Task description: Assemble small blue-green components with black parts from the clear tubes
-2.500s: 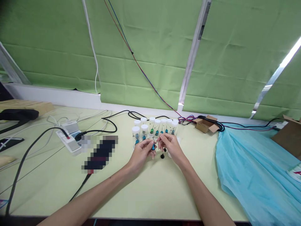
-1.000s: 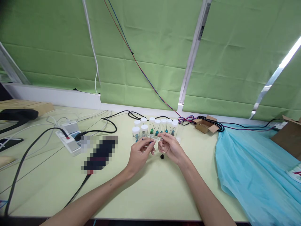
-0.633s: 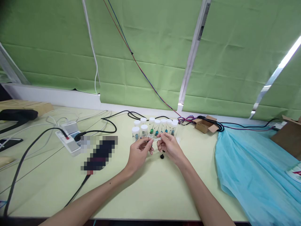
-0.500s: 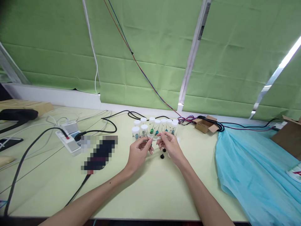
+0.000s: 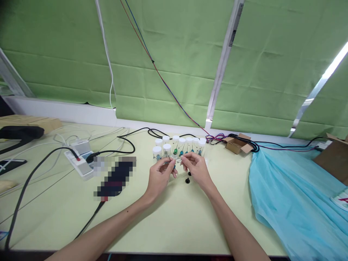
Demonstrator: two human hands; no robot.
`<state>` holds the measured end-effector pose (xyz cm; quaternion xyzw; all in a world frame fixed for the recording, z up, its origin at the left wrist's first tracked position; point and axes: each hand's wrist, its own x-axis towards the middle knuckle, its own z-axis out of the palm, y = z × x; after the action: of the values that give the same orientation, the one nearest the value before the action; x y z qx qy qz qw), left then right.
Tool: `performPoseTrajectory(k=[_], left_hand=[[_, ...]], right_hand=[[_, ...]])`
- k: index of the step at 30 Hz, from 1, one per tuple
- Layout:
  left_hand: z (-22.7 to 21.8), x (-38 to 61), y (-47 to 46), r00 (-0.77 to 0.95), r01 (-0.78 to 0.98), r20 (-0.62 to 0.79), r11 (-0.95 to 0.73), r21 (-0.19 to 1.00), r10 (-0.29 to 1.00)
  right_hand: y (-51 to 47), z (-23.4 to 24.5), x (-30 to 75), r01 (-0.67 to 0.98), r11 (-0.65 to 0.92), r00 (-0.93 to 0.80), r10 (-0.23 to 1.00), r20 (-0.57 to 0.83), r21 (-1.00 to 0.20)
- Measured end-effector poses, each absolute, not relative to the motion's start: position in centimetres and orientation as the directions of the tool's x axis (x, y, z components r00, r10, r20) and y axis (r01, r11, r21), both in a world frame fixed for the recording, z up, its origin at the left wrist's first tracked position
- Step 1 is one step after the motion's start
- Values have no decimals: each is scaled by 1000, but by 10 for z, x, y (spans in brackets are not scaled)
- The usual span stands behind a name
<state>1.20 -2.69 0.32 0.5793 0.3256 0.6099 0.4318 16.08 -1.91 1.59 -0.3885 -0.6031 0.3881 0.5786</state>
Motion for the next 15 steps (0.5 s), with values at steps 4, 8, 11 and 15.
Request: performPoseTrajectory(k=[4, 8, 11, 15], left_hand=[[2, 12, -27, 34, -146, 449, -440, 886, 893], [0, 12, -26, 38, -110, 479, -473, 874, 877], [-1, 11, -26, 51, -77, 503, -499, 863, 863], [-2, 11, -26, 65, -38, 522, -520, 853, 851]], right_hand=[[-21, 17, 161, 26, 391, -36, 920, 390, -920], [-23, 19, 162, 22, 335, -40, 942, 334, -942], [-23, 20, 162, 8, 275, -37, 961, 274, -961], [-23, 21, 161, 10, 237, -22, 971, 237, -971]])
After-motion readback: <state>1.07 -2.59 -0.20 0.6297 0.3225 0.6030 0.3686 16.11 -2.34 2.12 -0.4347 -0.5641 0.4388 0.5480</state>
